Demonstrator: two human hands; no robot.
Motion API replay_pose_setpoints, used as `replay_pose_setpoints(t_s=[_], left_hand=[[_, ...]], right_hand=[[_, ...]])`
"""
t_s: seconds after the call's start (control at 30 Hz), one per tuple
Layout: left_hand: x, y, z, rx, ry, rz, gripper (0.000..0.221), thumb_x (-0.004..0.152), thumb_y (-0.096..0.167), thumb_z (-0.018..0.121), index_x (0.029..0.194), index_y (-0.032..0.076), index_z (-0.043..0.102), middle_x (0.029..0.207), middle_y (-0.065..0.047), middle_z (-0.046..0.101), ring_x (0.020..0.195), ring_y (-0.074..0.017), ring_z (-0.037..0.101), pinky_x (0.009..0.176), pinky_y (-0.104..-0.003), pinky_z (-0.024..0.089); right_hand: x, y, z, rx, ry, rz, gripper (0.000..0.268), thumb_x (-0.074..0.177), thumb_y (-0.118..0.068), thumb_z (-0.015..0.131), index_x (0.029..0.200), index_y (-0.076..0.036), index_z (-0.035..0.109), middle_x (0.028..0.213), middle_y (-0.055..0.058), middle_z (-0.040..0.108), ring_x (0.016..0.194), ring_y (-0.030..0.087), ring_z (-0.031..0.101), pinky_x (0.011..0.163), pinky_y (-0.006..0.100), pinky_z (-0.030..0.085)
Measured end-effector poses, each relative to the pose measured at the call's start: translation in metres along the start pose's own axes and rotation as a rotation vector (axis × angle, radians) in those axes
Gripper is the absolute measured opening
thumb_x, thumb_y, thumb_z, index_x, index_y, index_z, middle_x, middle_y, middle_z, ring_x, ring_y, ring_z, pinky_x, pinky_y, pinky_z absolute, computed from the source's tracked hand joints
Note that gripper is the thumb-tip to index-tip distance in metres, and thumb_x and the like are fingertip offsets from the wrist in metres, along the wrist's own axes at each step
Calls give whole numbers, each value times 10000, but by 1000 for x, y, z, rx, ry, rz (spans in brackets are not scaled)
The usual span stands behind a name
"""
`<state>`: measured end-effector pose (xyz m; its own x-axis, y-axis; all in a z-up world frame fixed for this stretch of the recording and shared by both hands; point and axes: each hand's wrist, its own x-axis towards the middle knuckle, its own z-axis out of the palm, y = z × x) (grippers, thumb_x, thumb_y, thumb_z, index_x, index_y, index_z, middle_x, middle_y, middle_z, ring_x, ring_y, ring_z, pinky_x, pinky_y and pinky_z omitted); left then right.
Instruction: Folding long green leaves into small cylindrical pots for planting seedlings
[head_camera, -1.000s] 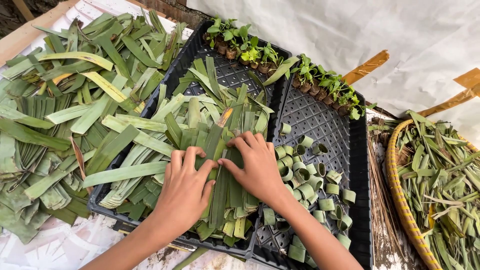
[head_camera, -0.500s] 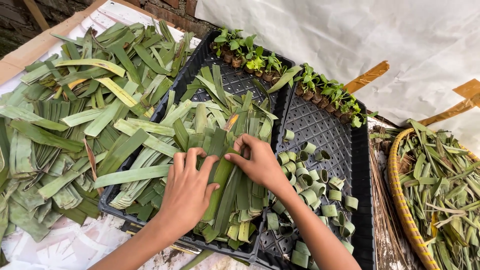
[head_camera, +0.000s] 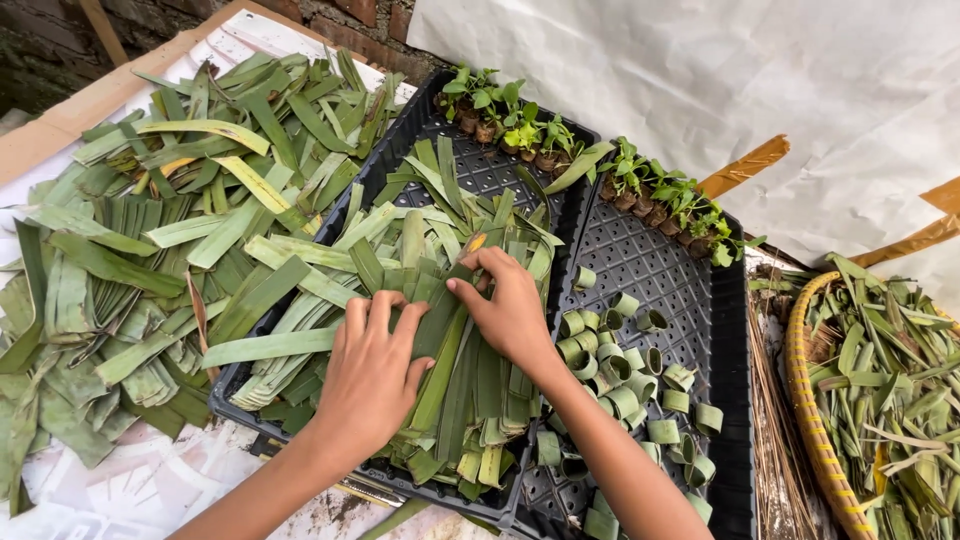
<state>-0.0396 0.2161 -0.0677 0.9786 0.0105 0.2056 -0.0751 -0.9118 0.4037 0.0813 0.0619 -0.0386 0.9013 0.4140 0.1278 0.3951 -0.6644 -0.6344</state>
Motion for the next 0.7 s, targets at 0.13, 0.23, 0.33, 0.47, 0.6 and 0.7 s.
replay_pose_setpoints(t_s=[0.13, 0.23, 0.33, 0.47, 0.6, 0.7], left_hand=[[0, 0, 0, 7, 9, -10, 567, 882, 297, 745, 1385, 130, 544, 1285, -97, 523, 1143, -291, 484, 922, -440, 499], [2, -3, -2, -33, -42, -31, 523, 901, 316, 737, 1361, 135, 568, 1319, -105, 501, 1191, -302, 460, 963, -464, 482], [3, -4, -9, -166, -39, -81, 298, 966, 319, 658, 1184, 116, 681, 1263, -73, 527, 1173, -291, 462, 967, -505, 497], [3, -7, -14, -315, -50, -162, 276, 1011, 295, 598, 1063, 57, 730, 1085, 3, 631, 1069, -220, 537, 899, -426, 529], [1, -7, -14, -257, 16, -206, 260, 1008, 277, 589, 1034, 59, 728, 1075, 7, 635, 1068, -230, 548, 727, -418, 572], [0, -3, -11, -182, 110, -182, 314, 956, 239, 658, 1221, 70, 666, 1232, -78, 586, 1146, -246, 545, 851, -362, 568]], right_hand=[[-11, -15, -21, 89, -45, 15, 118, 960, -240, 707, 970, -135, 654, 813, -19, 622, 774, 133, 558, 730, 285, 417], [-16, -12, -29, 259, -99, 54, 62, 981, -186, 704, 943, -142, 681, 801, -43, 583, 727, 96, 478, 703, 259, 388], [-21, -11, -34, 562, -123, 40, 120, 996, -171, 681, 887, -143, 641, 807, -45, 585, 760, 83, 566, 759, 233, 477], [-23, -4, -28, 235, -157, 86, 307, 954, -326, 682, 1160, -103, 636, 1010, 20, 661, 914, 144, 604, 843, 303, 483], [-25, 21, -7, -266, -154, -68, 488, 885, -382, 787, 1217, -59, 632, 1168, 67, 595, 1079, 268, 546, 894, 401, 479], [-21, 11, -11, -209, -153, 23, 256, 909, -283, 779, 1045, -124, 632, 1019, 25, 634, 924, 175, 559, 832, 320, 486]])
